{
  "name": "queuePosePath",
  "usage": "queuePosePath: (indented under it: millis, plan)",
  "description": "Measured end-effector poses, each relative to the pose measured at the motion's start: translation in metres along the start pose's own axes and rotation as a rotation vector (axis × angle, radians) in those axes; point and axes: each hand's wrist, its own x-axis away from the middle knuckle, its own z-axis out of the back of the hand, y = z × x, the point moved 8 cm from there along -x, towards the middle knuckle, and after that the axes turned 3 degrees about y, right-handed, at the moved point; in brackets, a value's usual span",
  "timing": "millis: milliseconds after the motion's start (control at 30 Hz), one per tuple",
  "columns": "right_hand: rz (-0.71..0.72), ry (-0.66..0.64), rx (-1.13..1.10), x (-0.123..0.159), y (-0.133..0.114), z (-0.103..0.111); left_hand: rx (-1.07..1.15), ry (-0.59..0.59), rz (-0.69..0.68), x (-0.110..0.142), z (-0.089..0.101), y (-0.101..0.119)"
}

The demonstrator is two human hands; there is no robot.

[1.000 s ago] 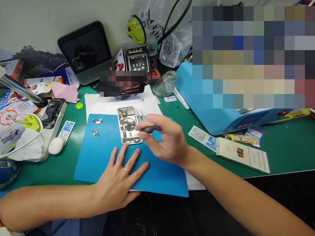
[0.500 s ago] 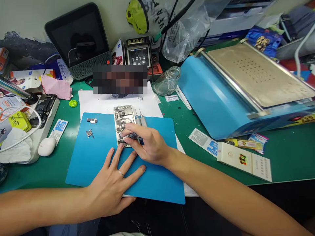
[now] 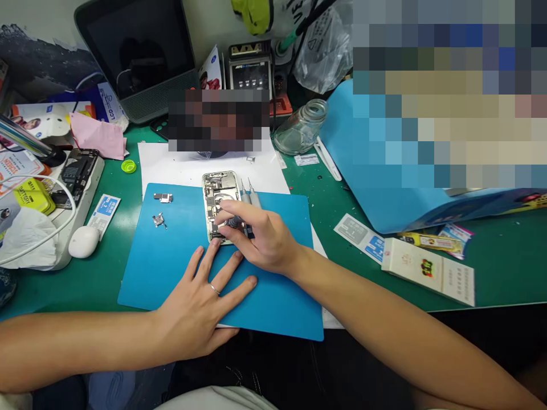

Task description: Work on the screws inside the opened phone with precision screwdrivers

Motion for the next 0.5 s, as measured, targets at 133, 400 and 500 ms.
queuePosePath:
  millis: [133, 400, 500]
  plan:
    - [-0.009, -0.005, 0.0, 0.0017, 0.0023, 0.0002, 0.012, -0.014, 0.0, -0.0002, 0.0002, 0.0008]
    - [-0.053, 0.004, -0.013, 0.0055, 0.0066, 0.0011, 0.003, -0.022, 0.0, -0.0003, -0.0002, 0.001]
    - [-0.077, -0.002, -0.011, 0.0067, 0.009, 0.001, 0.004, -0.031, 0.002, -0.0006, -0.0009, 0.0009]
